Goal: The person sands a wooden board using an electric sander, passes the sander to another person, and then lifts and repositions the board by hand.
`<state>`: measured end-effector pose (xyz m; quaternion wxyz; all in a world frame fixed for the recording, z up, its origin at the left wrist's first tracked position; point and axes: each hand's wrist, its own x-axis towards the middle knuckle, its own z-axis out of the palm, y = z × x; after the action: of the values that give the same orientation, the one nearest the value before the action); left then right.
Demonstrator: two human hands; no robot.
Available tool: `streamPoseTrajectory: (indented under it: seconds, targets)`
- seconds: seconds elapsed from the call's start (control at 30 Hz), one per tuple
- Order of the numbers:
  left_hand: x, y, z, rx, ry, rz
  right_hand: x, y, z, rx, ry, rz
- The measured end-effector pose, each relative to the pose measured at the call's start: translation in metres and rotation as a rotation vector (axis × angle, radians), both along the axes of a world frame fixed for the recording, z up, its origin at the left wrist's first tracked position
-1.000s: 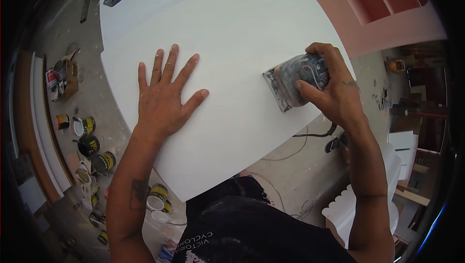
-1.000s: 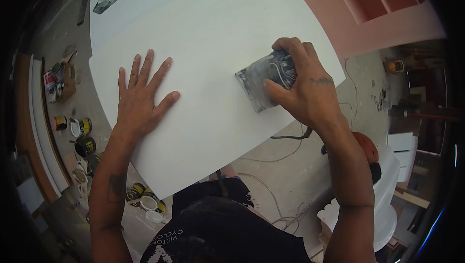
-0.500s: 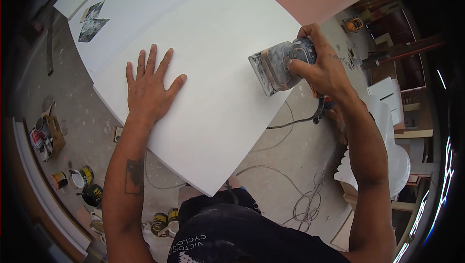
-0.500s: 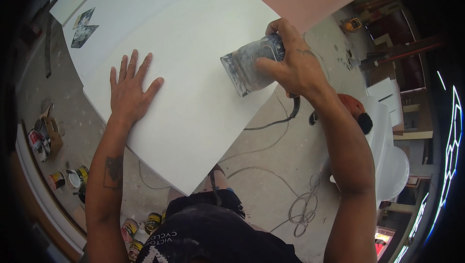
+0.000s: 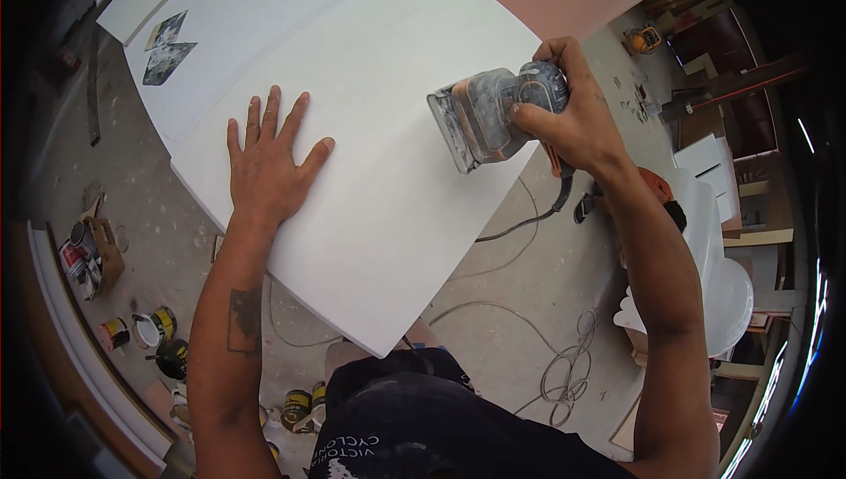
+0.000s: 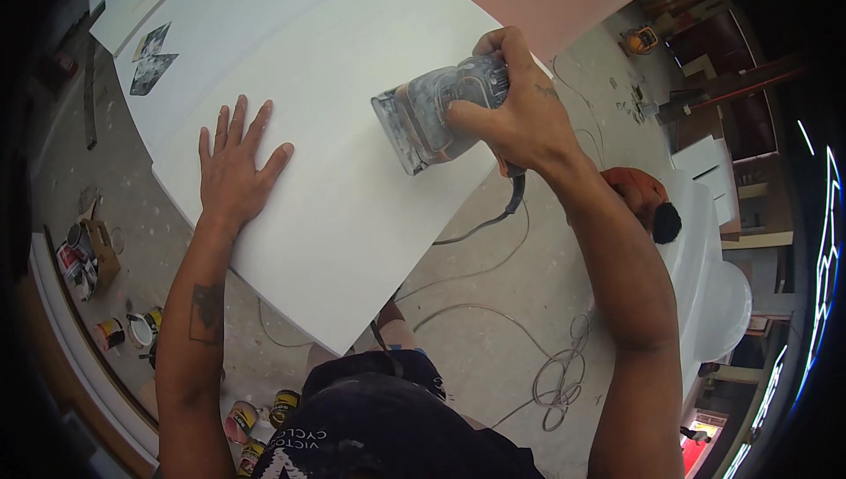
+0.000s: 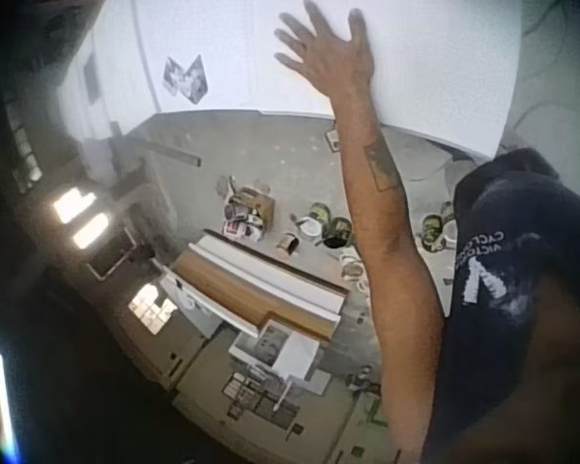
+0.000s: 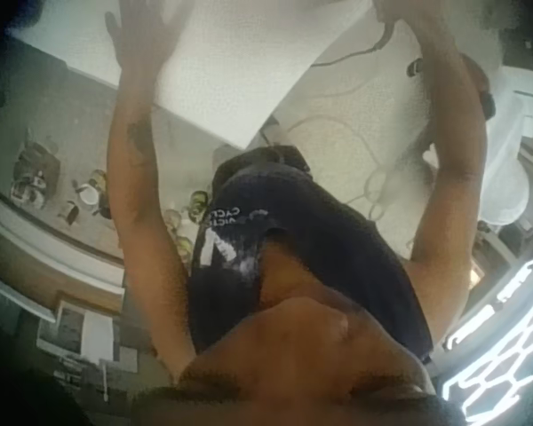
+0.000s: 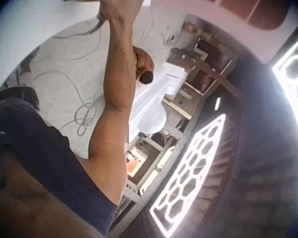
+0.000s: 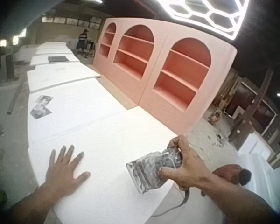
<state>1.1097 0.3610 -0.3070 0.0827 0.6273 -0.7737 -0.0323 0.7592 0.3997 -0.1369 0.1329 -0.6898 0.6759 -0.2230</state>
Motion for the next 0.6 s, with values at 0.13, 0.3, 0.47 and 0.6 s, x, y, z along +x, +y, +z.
streamPoseTrajectory:
  seconds: [0.13, 0.3, 0.47, 0.6]
  targets:
    - [0.003, -0.012, 0.0, -0.003, 0.004, -0.004, 0.012, -0.015, -0.033, -0.091, -0.021, 0.094]
    - [0.012, -0.031, -0.004, -0.037, -0.051, 0.113, 0.034, -0.024, -0.058, -0.095, 0.036, 0.136]
    - [0.013, -0.039, -0.01, -0.038, -0.079, 0.101, 0.032, -0.032, -0.066, -0.133, 0.175, 0.086]
    - [0.026, -0.058, -0.011, -0.028, -0.097, 0.147, 0.032, -0.03, -0.061, -0.075, 0.259, 0.087]
